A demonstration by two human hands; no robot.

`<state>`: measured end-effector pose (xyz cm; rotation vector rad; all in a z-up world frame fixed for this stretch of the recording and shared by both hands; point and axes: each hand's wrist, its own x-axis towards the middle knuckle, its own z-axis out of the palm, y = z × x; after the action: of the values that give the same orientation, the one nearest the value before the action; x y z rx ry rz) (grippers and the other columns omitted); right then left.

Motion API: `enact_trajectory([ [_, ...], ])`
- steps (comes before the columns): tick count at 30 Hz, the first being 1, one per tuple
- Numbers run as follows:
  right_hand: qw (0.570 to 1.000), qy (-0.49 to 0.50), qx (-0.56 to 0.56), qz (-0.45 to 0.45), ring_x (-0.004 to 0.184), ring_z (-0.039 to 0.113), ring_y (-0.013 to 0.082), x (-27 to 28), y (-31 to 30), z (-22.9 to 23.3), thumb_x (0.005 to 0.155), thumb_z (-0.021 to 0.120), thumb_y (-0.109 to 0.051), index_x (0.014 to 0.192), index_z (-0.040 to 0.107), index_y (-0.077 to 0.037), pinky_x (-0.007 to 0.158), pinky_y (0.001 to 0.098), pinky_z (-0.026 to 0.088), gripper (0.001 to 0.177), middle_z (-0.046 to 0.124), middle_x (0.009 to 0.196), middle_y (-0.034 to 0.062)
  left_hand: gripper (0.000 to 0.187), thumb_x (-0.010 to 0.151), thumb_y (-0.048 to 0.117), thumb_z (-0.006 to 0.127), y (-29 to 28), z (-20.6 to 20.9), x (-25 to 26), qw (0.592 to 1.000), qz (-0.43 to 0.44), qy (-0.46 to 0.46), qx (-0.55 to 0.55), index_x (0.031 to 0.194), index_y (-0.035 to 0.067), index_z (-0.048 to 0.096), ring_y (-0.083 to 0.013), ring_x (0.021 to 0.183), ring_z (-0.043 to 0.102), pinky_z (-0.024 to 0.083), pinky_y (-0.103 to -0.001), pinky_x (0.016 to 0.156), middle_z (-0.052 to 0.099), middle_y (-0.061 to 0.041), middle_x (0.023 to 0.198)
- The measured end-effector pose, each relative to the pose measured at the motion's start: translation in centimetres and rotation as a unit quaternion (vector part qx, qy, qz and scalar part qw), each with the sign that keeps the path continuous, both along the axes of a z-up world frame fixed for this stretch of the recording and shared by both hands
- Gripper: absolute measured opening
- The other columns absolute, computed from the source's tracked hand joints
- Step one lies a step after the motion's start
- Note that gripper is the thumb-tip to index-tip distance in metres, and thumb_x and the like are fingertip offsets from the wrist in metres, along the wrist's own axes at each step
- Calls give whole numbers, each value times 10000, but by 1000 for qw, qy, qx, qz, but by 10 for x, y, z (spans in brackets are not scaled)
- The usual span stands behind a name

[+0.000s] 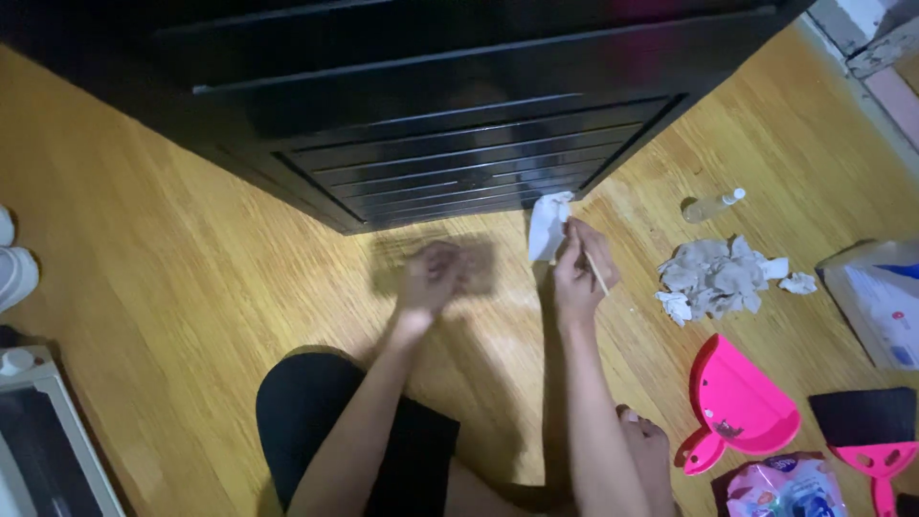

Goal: Cleaning the slats of a black cabinet using a cloth and a wooden stick.

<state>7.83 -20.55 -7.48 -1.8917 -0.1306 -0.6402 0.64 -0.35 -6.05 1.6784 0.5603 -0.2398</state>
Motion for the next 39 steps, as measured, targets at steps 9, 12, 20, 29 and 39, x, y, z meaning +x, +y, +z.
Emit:
enact_trajectory([
  [9,995,10,-40,86,932,757,260,-31,66,17,946,598,68,1049,727,37,821,334,599,167,748,1023,183,424,848,-56,705,19,-122,8,968,93,-219,-75,1257,33,641,-176,988,698,578,-281,866,724,-135,1136],
  [12,994,-24,-14,105,924,750,245,-20,54,-2,990,582,41,1015,718,20,794,342,619,141,749,1030,172,398,890,24,723,17,-28,4,984,83,-161,-10,1271,50,609,-142,1050,707,579,-270,907,699,-79,1188],
  [20,998,-5,-58,-20,896,699,236,7,1,14,1033,558,15,1066,713,55,789,340,586,164,728,1015,169,329,906,91,751,11,-36,9,983,83,-159,44,1215,82,640,-152,967,698,597,-286,852,708,-67,1095],
  [29,999,6,-33,-24,802,685,196,-2,21,22,985,560,27,1010,711,60,742,305,552,157,719,913,145,282,893,98,766,7,-45,14,982,89,-153,58,1155,90,664,-126,877,715,592,-267,786,723,-54,1012],
  [39,993,30,101,-51,885,700,182,-6,36,-2,1025,553,10,1063,708,74,807,298,575,172,727,975,155,271,882,113,756,18,-75,0,985,43,-124,111,1128,69,654,-130,770,740,592,-274,708,744,-57,901],
])
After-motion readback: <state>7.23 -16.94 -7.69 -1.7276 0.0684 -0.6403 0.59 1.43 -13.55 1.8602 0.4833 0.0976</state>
